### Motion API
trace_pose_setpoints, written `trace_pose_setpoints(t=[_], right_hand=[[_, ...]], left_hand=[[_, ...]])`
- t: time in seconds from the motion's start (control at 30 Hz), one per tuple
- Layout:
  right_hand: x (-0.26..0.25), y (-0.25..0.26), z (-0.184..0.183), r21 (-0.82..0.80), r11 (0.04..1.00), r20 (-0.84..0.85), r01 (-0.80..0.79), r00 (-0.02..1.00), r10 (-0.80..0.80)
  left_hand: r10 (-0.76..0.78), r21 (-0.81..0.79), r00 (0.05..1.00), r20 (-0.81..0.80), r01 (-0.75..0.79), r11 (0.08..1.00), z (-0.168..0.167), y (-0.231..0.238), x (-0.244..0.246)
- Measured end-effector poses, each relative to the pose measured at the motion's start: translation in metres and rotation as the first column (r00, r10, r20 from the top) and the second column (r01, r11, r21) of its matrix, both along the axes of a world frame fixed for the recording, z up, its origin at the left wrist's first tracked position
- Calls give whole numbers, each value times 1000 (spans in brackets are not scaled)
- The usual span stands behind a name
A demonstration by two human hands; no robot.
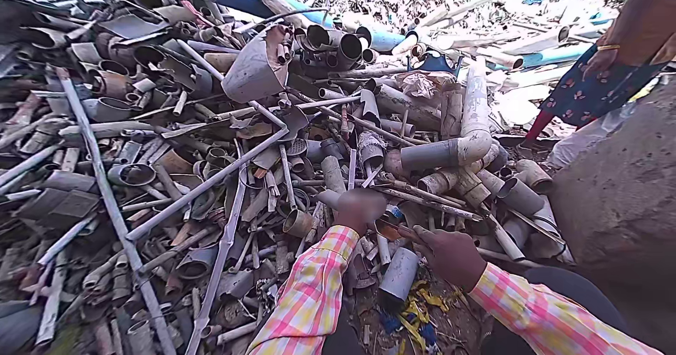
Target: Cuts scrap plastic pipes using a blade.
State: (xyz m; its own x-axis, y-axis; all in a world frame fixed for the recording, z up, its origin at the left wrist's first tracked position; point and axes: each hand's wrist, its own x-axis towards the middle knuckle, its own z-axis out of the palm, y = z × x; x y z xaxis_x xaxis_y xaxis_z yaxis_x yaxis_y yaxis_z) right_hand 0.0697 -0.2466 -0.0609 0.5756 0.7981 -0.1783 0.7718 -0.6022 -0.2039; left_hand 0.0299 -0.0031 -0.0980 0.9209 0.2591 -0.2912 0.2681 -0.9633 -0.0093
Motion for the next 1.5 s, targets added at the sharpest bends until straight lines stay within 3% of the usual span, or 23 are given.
trace_pose_setpoints(t=[0.1,0.2,0.33,0.47,0.6,0.7,0.77,0.87,0.9,0.97,1.03,1.07,1.1,1.17,1.23,1.27,1.3,1.33,1.43,1.47,1.5], right_hand=[[-6,2,-1,-22,1000,-74,-18,997,16],[-7,1,-6,-22,1000,96,-1,995,3],[-6,5,6,-127,992,-159,22,986,-42],[-4,9,9,-179,983,-69,35,996,-48],[26,-8,9,50,999,-130,14,991,-8],[61,-28,7,310,950,-12,-46,999,52],[74,-34,3,459,887,19,-44,999,40],[80,-37,-5,651,759,27,-26,1000,12],[80,-37,-4,703,711,7,-6,1000,2],[79,-36,0,792,599,-127,117,992,-25],[73,-28,0,813,439,-403,383,914,-51],[67,-22,-3,773,349,-551,529,833,-41],[59,-15,-6,696,298,-677,653,735,-30],[41,-2,-13,443,291,-885,848,466,-11],[32,6,-20,166,377,-981,911,190,-29],[30,8,-21,100,418,-990,903,134,-52],[29,9,-19,111,423,-986,899,153,-66],[28,8,-16,202,388,-969,899,242,-58],[33,9,-13,635,154,-764,757,645,-23],[35,12,-17,689,100,-721,718,693,-6],[34,14,-24,692,111,-718,713,696,5]], left_hand=[[-64,-20,998,23,65,998,4,-15,-2],[-123,-43,991,56,126,991,4,-29,-2],[-164,-69,985,53,167,983,8,-40,-5],[-198,-80,974,109,207,975,12,-50,-5],[-78,-53,987,142,86,995,10,-20,-2],[201,-72,956,216,-190,979,14,22,-8],[401,-153,850,343,-370,916,19,43,-19],[577,-252,624,526,-534,807,29,54,-32],[649,-335,518,556,-575,746,32,57,-36],[780,-577,205,592,-568,587,31,71,-46],[876,-864,-161,455,-316,391,22,83,-52],[900,-951,-307,310,-98,294,17,86,-52],[914,-974,-381,141,113,197,15,86,-50],[928,-942,-365,-72,331,57,14,80,-44],[947,-928,-307,-95,372,27,20,66,-38],[957,-931,-278,-76,364,32,22,60,-36],[965,-935,-257,-57,351,39,24,54,-33],[972,-937,-231,-46,347,38,26,48,-30],[988,-924,-147,-52,383,9,27,35,-25],[988,-921,-143,-53,389,7,28,32,-23],[989,-919,-139,-56,394,3,29,29,-21]])
